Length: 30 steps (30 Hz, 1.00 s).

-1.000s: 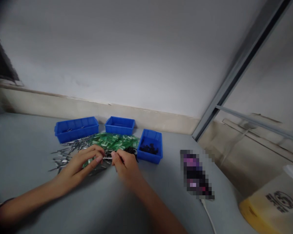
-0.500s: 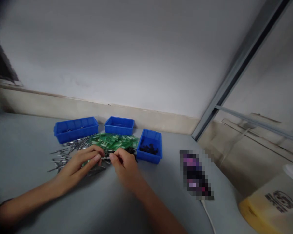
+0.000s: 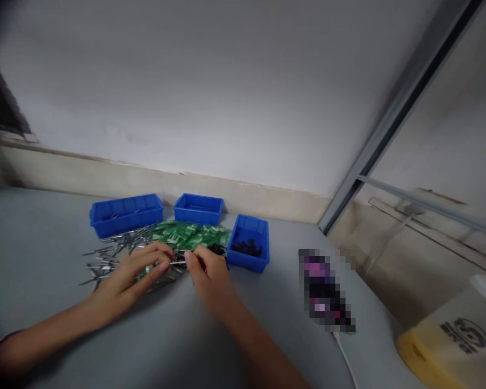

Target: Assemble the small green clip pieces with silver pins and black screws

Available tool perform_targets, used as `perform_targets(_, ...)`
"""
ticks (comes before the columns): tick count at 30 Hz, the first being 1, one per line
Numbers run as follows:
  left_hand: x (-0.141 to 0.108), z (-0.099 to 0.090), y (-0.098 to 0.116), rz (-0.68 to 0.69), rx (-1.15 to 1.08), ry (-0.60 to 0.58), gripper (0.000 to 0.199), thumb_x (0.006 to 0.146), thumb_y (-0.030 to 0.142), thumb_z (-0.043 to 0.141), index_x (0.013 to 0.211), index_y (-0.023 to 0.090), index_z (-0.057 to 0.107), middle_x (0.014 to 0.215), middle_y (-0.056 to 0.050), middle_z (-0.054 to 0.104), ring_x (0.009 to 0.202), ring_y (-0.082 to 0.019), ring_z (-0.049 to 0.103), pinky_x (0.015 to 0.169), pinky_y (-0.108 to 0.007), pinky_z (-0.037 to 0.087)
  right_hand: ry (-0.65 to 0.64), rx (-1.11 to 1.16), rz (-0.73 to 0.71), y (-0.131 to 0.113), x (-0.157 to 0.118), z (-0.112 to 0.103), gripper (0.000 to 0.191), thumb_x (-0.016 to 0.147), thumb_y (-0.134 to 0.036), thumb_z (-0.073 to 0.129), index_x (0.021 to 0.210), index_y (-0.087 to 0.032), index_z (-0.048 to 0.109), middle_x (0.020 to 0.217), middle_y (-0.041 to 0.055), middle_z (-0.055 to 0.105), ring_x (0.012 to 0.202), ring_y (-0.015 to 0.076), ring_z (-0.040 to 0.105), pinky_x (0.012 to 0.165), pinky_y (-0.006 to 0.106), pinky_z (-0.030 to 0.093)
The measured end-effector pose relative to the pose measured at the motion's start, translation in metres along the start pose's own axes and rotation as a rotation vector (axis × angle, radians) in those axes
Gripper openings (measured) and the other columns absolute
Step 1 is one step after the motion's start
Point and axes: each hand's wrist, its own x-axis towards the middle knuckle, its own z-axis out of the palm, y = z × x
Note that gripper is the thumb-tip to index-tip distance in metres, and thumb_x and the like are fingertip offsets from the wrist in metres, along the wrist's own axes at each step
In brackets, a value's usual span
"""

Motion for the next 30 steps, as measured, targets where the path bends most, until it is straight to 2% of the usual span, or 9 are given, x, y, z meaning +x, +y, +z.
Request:
perform_targets(7, 0.0018, 0.0, 0.0012, 0.002, 0.016, 0.008, 0.019, 0.089, 0.023, 0.039, 0.078, 0.018, 0.053, 0.09, -0.002, 0.05, 0.085, -0.015, 0.049, 0.077, -0.026, 0.036, -0.001, 0.028, 0.004, 0.0006, 0.0003, 0.0005, 0.033, 0.086, -0.037, 0.036, 0.059, -0.019, 0.04, 0.052, -0.004, 0.039, 0.051, 0.0094, 0.038, 0.051, 0.024, 0.029)
perform_targets(17, 0.0007, -0.0018, 0.004, -0.034, 0.028, -0.032, 0.03, 0.091, 0.027, 0.033, 0.072, 0.017, 0.054, 0.085, -0.002, 0.053, 0.08, -0.015, 0.05, 0.074, -0.026, 0.039, 0.01, 0.006, -0.018, 0.0008, -0.0003, 0.0023, 0.031, 0.085, -0.036, 0.04, 0.058, -0.019, 0.037, 0.053, -0.005, 0.036, 0.051, 0.0088, 0.034, 0.05, 0.024, 0.026)
perform_targets(25, 0.001, -0.0007, 0.0033, -0.005, 0.016, 0.015, 0.027, 0.09, 0.026, 0.035, 0.073, 0.017, 0.054, 0.086, -0.003, 0.053, 0.081, -0.015, 0.05, 0.073, -0.026, 0.04, -0.006, -0.033, -0.016, 0.0005, -0.0006, 0.0006, 0.035, 0.087, -0.039, 0.035, 0.06, -0.018, 0.042, 0.054, -0.0037, 0.039, 0.053, 0.0092, 0.037, 0.051, 0.023, 0.028)
perform_targets(30, 0.0005, 0.0019, 0.0023, -0.012, 0.022, -0.081, 0.022, 0.09, 0.024, 0.036, 0.077, 0.018, 0.053, 0.089, -0.003, 0.052, 0.084, -0.015, 0.05, 0.077, -0.028, 0.039, 0.027, -0.063, -0.058, -0.001, -0.0012, 0.0005, 0.035, 0.087, -0.037, 0.035, 0.058, -0.019, 0.04, 0.054, -0.0037, 0.038, 0.052, 0.009, 0.038, 0.052, 0.023, 0.028)
